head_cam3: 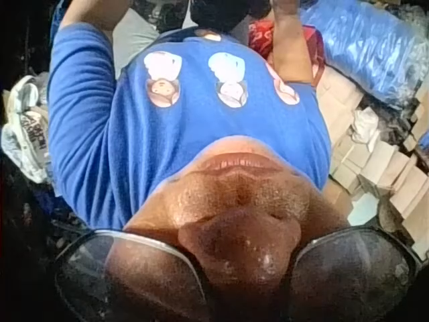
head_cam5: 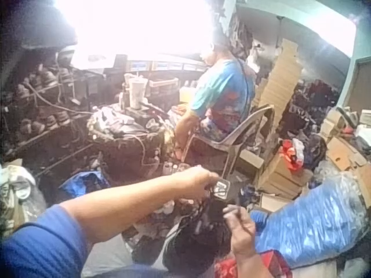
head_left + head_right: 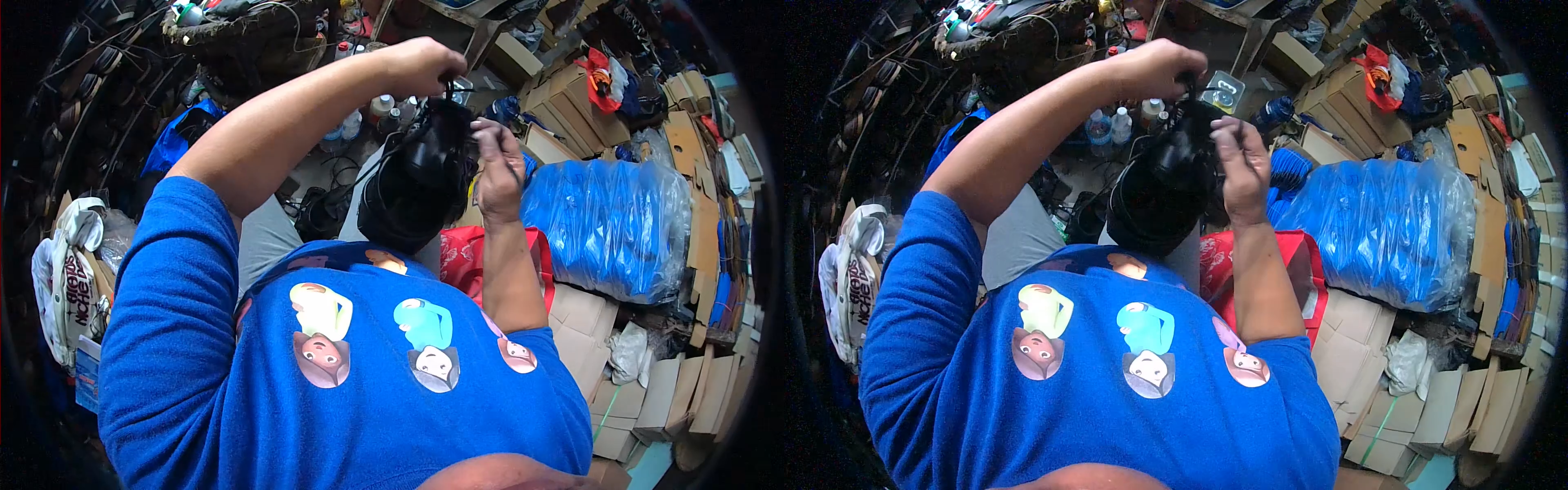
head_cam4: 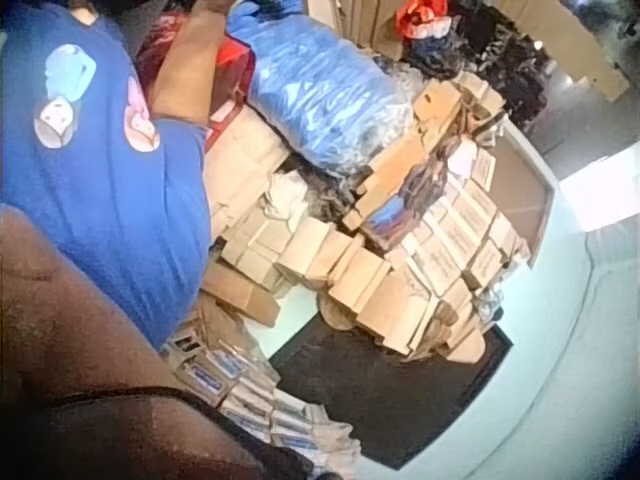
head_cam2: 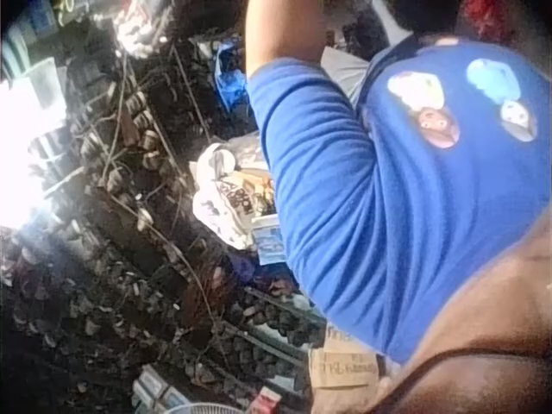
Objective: Inspecting and sorting various black shoes and shoe components in a workshop environment.
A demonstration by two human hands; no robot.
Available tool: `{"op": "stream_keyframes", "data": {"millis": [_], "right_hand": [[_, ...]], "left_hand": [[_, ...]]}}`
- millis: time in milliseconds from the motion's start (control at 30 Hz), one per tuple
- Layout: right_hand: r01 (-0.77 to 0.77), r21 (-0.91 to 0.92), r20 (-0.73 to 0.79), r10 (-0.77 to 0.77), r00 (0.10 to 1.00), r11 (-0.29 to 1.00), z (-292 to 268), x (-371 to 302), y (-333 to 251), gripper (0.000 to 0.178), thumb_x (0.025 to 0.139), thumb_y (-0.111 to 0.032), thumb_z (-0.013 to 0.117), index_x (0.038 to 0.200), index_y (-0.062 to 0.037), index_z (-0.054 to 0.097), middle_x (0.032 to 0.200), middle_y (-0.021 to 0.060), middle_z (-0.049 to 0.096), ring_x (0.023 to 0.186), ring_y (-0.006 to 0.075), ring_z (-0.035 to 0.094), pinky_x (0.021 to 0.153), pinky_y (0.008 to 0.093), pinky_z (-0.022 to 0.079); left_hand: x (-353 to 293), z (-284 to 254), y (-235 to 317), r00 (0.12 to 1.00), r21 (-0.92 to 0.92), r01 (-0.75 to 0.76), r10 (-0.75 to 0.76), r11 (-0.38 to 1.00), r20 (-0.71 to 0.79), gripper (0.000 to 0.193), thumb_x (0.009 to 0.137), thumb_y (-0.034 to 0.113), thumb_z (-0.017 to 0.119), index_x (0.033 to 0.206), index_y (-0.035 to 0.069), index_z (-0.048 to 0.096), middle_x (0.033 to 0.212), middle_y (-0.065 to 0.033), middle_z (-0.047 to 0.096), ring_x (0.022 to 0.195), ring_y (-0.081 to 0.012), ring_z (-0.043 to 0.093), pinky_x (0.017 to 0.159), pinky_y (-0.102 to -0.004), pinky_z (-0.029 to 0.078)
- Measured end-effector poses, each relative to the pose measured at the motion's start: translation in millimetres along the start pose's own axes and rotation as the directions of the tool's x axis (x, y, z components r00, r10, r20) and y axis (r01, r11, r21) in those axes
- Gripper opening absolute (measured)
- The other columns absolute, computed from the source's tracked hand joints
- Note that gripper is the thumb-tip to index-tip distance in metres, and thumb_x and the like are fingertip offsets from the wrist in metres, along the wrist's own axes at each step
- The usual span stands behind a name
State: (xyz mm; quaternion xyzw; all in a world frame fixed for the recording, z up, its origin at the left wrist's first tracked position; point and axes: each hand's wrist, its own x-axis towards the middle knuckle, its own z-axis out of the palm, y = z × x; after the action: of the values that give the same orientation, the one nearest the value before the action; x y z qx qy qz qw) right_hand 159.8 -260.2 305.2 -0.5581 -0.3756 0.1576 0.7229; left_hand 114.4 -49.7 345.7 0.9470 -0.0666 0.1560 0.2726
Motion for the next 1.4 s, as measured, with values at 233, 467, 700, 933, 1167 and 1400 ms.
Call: {"op": "stream_keyframes", "data": {"millis": [233,467,700,933,1167,1400], "right_hand": [[-0.169,0.514,-0.013,0.205,0.979,0.841,-31,-20,-9,0.027,0.091,-0.026,0.05,0.073,-0.0056,0.047,0.067,0.0022,0.041,0.065,0.0149,0.042,0.071,0.0301,0.038],[-0.468,0.699,-0.21,0.78,0.59,0.541,-77,-76,31,0.027,0.09,-0.037,0.05,0.078,-0.0125,0.05,0.065,0.0008,0.047,0.068,0.0166,0.049,0.066,0.034,0.042],[-0.837,-0.436,0.352,0.919,0.178,0.33,-101,-90,-18,0.036,0.088,-0.032,0.053,0.105,-0.0003,0.057,0.096,0.0111,0.062,0.082,0.0204,0.063,0.072,0.0312,0.049],[-0.268,-0.562,-0.042,0.296,0.954,0.783,-48,-48,22,0.039,0.083,-0.024,0.062,0.113,0.0005,0.054,0.082,0.0064,0.061,0.079,0.0139,0.054,0.075,0.0267,0.043],[-0.241,-0.744,0.049,0.411,0.91,0.623,-52,-41,-3,0.024,0.09,-0.022,0.051,0.086,0.0009,0.057,0.074,0.0023,0.057,0.069,0.0123,0.051,0.064,0.028,0.042],[-0.452,0.102,0.118,0.44,0.89,0.886,-9,12,-10,0.02,0.092,-0.019,0.049,0.103,-0.0041,0.057,0.095,0.0037,0.06,0.087,0.0118,0.054,0.076,0.0243,0.041]], "left_hand": [[-5,3,-58,0.959,0.094,0.154,-0.126,0.984,-0.254,0.026,0.081,0.011,0.048,0.107,0.008,0.053,0.081,-0.0151,0.061,0.079,-0.031,0.061,0.068,-0.0407,0.045],[-122,63,-103,0.76,0.444,0.478,-0.61,0.758,0.224,0.025,0.079,0.012,0.049,0.102,0.011,0.057,0.095,-0.0169,0.062,0.092,-0.0315,0.06,0.079,-0.0416,0.047],[-94,99,-77,0.859,-0.764,0.506,-0.317,0.401,0.403,0.059,0.073,0.026,0.056,0.127,0.006,0.043,0.126,-0.0122,0.045,0.114,-0.0203,0.044,0.097,-0.0314,0.033],[-73,85,-43,0.769,-0.627,0.639,-0.413,0.446,0.489,0.053,0.085,0.038,0.058,0.121,0.001,0.049,0.117,-0.0089,0.055,0.104,-0.0163,0.051,0.091,-0.031,0.039],[-76,75,-49,0.848,-0.288,0.514,-0.426,0.808,0.316,0.036,0.089,0.036,0.052,0.103,0.004,0.061,0.09,-0.0138,0.064,0.083,-0.0213,0.059,0.08,-0.0327,0.044],[-60,52,1,0.927,0.151,0.207,-0.243,0.967,0.287,0.026,0.085,0.025,0.051,0.086,0.001,0.06,0.079,-0.02,0.061,0.082,-0.0359,0.059,0.073,-0.0446,0.046]]}}
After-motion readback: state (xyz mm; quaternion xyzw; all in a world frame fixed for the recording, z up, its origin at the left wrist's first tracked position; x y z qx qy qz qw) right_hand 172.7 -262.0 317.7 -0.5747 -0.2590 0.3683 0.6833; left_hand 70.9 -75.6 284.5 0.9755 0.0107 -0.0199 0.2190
